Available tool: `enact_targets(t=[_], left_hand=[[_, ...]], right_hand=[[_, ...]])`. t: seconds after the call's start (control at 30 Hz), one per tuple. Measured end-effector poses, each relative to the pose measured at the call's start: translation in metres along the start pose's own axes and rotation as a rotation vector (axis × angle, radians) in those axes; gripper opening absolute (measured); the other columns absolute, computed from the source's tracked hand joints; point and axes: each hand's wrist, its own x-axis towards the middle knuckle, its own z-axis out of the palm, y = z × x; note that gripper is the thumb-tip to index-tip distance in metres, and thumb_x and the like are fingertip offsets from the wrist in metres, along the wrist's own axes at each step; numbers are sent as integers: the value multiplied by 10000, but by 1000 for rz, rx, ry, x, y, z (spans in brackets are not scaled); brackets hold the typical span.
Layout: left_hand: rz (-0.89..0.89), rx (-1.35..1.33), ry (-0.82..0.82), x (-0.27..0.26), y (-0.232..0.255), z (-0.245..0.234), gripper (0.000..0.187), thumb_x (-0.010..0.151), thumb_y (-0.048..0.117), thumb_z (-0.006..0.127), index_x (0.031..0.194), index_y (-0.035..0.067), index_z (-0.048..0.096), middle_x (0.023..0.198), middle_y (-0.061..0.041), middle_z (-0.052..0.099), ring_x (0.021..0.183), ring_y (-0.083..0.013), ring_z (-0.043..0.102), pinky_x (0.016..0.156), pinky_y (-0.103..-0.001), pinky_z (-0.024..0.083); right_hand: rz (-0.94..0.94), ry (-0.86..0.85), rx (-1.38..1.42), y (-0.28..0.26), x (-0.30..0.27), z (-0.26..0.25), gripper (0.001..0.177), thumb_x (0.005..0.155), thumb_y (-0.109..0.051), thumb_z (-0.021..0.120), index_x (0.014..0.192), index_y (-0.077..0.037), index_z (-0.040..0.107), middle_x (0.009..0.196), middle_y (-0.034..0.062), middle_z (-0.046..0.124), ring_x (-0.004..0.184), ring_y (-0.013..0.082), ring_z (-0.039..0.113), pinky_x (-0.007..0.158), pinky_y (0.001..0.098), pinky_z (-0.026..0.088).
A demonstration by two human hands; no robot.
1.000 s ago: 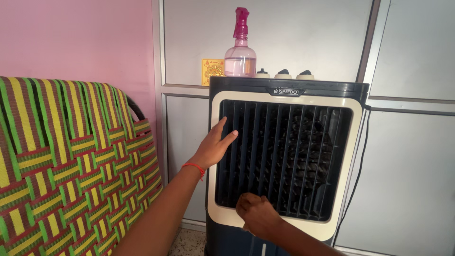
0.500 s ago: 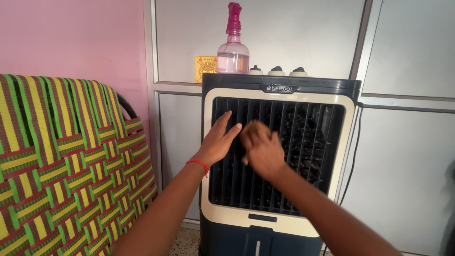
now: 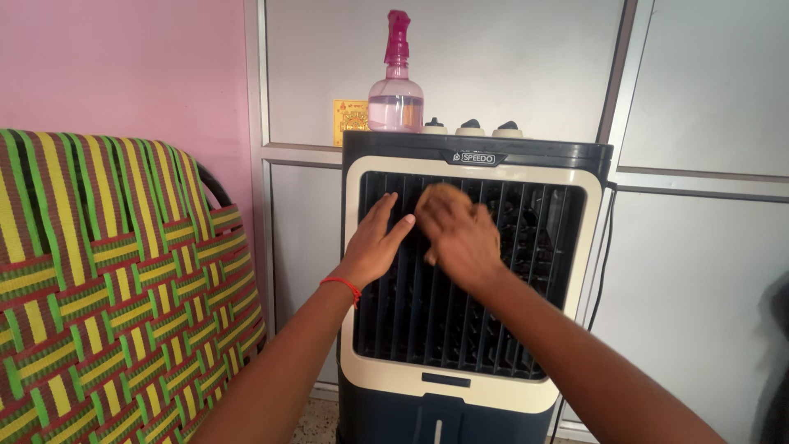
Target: The person wipes the front grille and body of a portable air cooler with a cloth. They spray the grille with a pink liquid from a spray bottle and continue wiping the surface thoroughly.
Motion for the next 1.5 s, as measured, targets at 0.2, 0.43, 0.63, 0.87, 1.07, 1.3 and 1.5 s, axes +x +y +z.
enact_targets(t=[0.2, 0.43, 0.63, 0.87, 1.07, 1.3, 1.5], left_hand=[[69, 77, -16, -3, 0, 1, 822, 984, 634, 402, 1593, 93, 289, 1672, -143, 262, 1549, -308, 240, 1234, -441, 242], [37, 102, -50, -6, 6, -5, 828, 977, 645, 380, 1592, 101, 278, 1675, -127, 252, 1548, -299, 227, 1226, -452, 238], [52, 96, -28, -2, 11, 1, 819, 966, 646, 391, 1593, 127, 296, 1676, -110, 268, 1548, -290, 239, 1226, -458, 252], [27, 148, -64, -8, 10, 7, 810, 962, 652, 379, 1601, 164, 278, 1691, -80, 237, 1563, -267, 202, 1221, -487, 255], [58, 185, -46, -5, 18, 9, 838, 958, 659, 374, 1623, 181, 197, 1702, -85, 194, 1572, -273, 171, 1187, -542, 281], [41, 160, -32, 2, 20, 19, 832, 959, 643, 381, 1631, 197, 178, 1705, -90, 177, 1566, -284, 179, 1174, -563, 280], [68, 169, -56, -2, 15, 25, 827, 973, 662, 367, 1625, 182, 195, 1705, -104, 182, 1573, -294, 169, 1188, -546, 302]], right_hand=[[41, -141, -9, -9, -11, 16, 804, 675, -382, 840, 1421, -209, 594, 1502, -23, 545, 1371, 169, 415, 947, 506, 445], [-174, -482, 33, -59, -71, 23, 724, 813, -457, 784, 1432, -143, 577, 1404, 32, 588, 1339, 248, 427, 987, 613, 411], [3, -116, -65, -5, -10, 13, 697, 731, -442, 801, 1335, -137, 630, 1405, 8, 606, 1340, 225, 444, 924, 560, 434], [-8, -88, -109, -7, -21, 25, 803, 638, -438, 829, 1374, -190, 626, 1486, 61, 559, 1339, 283, 447, 934, 555, 426], [-172, -82, 11, -30, -79, 42, 748, 743, -395, 830, 1427, -186, 613, 1426, 60, 603, 1326, 292, 476, 932, 505, 446], [90, 150, -135, 27, -33, 8, 677, 755, -384, 818, 1385, -245, 612, 1464, 22, 547, 1414, 285, 446, 958, 557, 500], [111, -216, -34, 5, -42, 7, 784, 751, -394, 816, 1459, -218, 530, 1548, 85, 461, 1434, 320, 357, 978, 605, 498]])
